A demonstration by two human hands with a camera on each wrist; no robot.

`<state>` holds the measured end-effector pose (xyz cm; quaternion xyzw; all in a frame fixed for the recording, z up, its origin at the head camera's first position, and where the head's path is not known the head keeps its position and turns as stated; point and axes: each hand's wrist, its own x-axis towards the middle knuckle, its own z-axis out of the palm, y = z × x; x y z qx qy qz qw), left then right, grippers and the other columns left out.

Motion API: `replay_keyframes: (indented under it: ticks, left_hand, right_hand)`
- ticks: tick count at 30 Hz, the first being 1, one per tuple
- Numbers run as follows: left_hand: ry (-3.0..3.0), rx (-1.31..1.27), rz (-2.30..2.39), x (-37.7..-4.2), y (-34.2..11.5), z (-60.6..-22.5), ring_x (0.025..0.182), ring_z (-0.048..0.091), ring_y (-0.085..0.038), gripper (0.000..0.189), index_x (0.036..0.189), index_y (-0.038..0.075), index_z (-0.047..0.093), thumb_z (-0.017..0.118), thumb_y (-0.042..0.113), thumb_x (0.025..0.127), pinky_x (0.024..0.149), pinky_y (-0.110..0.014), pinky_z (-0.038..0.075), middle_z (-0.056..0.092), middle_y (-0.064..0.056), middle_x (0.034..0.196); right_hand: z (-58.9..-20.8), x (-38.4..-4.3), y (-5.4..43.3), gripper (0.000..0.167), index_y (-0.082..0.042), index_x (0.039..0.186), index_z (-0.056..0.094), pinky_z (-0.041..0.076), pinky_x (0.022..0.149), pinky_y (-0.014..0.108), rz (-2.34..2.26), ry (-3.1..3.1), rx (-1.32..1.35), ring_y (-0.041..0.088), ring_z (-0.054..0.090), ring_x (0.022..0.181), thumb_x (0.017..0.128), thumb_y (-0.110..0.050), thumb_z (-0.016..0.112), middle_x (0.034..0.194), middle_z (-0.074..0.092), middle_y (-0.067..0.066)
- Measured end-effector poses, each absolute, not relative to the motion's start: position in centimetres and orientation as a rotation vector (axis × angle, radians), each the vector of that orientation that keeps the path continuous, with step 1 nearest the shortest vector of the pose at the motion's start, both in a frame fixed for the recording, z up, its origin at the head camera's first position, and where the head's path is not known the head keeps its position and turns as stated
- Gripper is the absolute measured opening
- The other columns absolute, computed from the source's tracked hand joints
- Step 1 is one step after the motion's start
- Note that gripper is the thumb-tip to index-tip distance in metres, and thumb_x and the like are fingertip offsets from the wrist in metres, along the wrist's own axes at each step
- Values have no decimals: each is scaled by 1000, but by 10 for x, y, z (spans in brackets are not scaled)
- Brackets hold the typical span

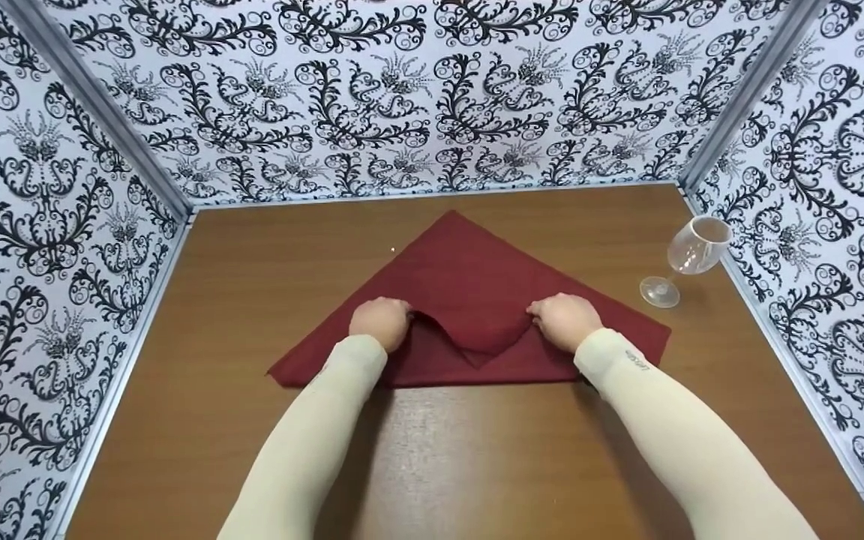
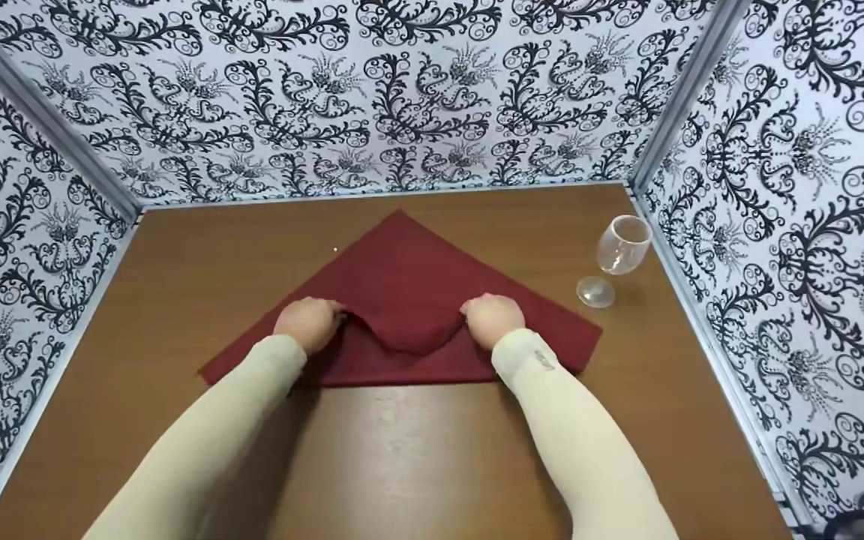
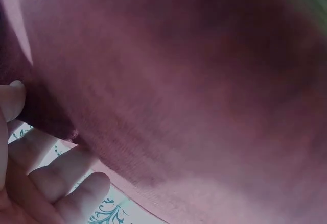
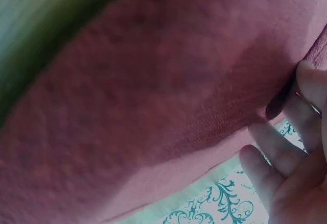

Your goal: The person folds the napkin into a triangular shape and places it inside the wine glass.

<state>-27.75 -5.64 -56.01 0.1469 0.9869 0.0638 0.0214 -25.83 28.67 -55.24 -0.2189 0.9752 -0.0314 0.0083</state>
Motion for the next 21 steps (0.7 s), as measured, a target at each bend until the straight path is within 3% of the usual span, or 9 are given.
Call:
replay_keyframes:
  ticks: [3, 7, 9, 14, 21]
  left_hand:
    - [3080, 417, 235, -281, -58, -558, 97, 77, -36, 23, 103, 22, 83, 60, 27, 105, 83, -55, 61, 82, -9, 103]
    - [3067, 375, 240, -284, -61, -555, 100, 77, -36, 25, 106, 22, 82, 59, 29, 107, 83, -55, 61, 81, -9, 108]
    - [3045, 368, 238, -284, -62, -553, 103, 76, -36, 26, 109, 21, 82, 58, 29, 107, 86, -55, 61, 81, -10, 111]
    - [3010, 355, 242, -285, -63, -553, 108, 75, -35, 27, 114, 20, 82, 56, 26, 108, 91, -54, 60, 80, -11, 115]
    - [3006, 362, 204, -283, -67, -552, 103, 76, -37, 27, 109, 19, 82, 56, 27, 108, 89, -55, 60, 81, -12, 109]
  right_hand:
    - [-549, -262, 286, 22, -13, 113, 81, 60, 87, 54, -131, 3021, -649, 34, 76, 105, 99, -7, 66, 113, 81, 10]
    - [-544, -266, 284, 37, -12, 132, 75, 55, 105, 53, -148, 2943, -600, 35, 70, 123, 103, -1, 54, 132, 75, 10]
    - [-543, -268, 284, 38, -12, 131, 75, 53, 107, 52, -148, 2948, -588, 34, 69, 125, 105, -1, 50, 133, 74, 10]
    - [-545, -273, 288, 29, -13, 115, 82, 57, 98, 52, -200, 3082, -583, 33, 75, 112, 101, -4, 57, 118, 80, 10]
    - [-549, -267, 292, 27, -11, 124, 79, 58, 98, 53, -125, 3040, -548, 35, 72, 120, 101, -14, 66, 134, 74, 11]
